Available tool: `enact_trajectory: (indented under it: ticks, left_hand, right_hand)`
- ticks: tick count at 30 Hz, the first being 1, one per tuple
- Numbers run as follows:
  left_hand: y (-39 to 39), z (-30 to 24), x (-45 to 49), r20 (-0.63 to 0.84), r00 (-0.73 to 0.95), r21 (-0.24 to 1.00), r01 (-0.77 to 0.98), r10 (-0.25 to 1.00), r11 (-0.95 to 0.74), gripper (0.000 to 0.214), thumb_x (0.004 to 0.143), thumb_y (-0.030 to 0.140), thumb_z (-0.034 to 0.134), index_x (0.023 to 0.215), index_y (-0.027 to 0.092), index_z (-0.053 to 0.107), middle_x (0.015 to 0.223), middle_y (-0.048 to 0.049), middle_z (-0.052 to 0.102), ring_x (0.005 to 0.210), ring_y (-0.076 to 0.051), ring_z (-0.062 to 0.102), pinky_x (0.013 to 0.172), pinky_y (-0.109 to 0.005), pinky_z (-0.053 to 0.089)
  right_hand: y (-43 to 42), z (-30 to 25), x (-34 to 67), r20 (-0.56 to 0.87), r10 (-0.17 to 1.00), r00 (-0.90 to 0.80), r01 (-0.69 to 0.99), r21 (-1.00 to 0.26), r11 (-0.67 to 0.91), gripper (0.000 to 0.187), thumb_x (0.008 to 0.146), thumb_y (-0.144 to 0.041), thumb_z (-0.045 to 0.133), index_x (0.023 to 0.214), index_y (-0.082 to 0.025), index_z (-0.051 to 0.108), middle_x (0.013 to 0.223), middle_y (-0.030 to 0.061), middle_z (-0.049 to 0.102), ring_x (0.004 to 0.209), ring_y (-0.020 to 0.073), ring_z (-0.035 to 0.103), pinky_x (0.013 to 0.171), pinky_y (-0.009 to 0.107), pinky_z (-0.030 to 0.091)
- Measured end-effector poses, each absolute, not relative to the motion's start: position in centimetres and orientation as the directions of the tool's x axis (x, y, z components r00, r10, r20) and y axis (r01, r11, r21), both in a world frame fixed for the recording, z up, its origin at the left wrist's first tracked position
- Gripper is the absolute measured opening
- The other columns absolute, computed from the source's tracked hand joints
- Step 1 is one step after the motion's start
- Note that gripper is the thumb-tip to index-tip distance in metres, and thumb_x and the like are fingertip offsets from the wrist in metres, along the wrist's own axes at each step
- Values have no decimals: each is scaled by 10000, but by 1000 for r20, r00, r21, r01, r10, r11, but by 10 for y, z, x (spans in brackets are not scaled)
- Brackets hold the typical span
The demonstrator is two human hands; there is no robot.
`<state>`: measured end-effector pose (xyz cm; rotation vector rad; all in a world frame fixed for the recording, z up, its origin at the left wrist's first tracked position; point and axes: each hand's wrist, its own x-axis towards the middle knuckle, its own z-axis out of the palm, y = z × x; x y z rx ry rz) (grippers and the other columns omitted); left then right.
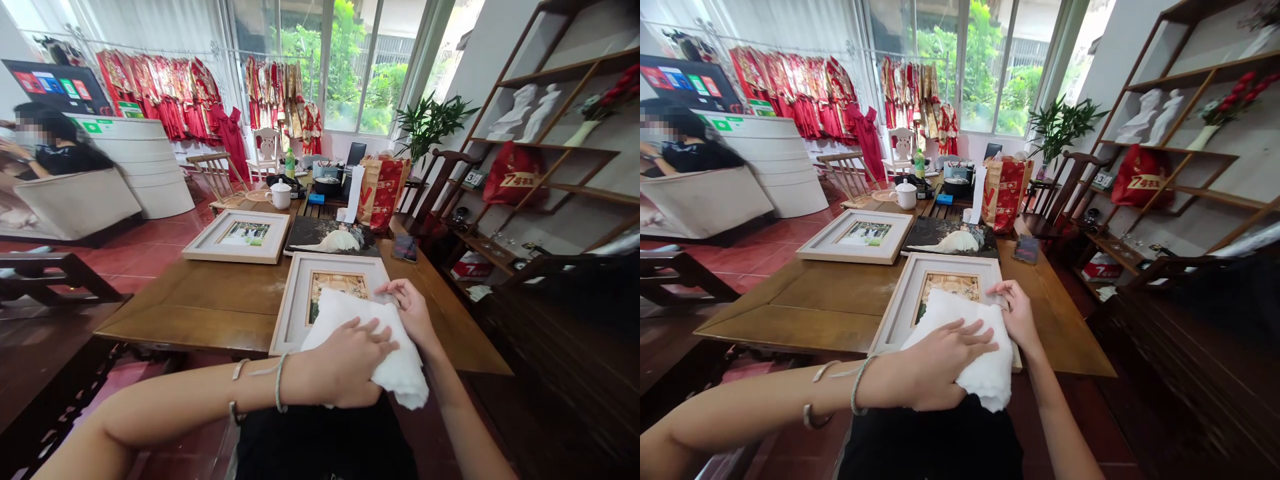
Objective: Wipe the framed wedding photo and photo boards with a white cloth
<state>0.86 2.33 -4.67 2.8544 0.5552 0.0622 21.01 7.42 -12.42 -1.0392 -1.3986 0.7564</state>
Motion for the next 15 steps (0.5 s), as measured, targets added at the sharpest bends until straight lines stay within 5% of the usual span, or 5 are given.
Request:
enact_trajectory:
  ticks: [8,15]
  left_hand:
    - [58,-68,5,35,732,41,679,680,-733,700,724,225,570,1361,66,328,1456,-211,316,1358,-371,231,1067,-560,232]
    - [128,-71,-17,170,566,-42,822,806,-568,632,744,172,549,1350,115,381,1453,-203,324,1364,-334,232,1072,-558,184]
  right_hand:
    - [67,-120,209,415,909,27,202,-893,402,289,603,-48,457,814,-224,549,929,27,632,945,192,638,931,383,440]
    - [72,-125,215,458,888,-44,267,-851,452,290,604,-35,457,714,-223,648,943,39,677,994,221,614,923,399,426]
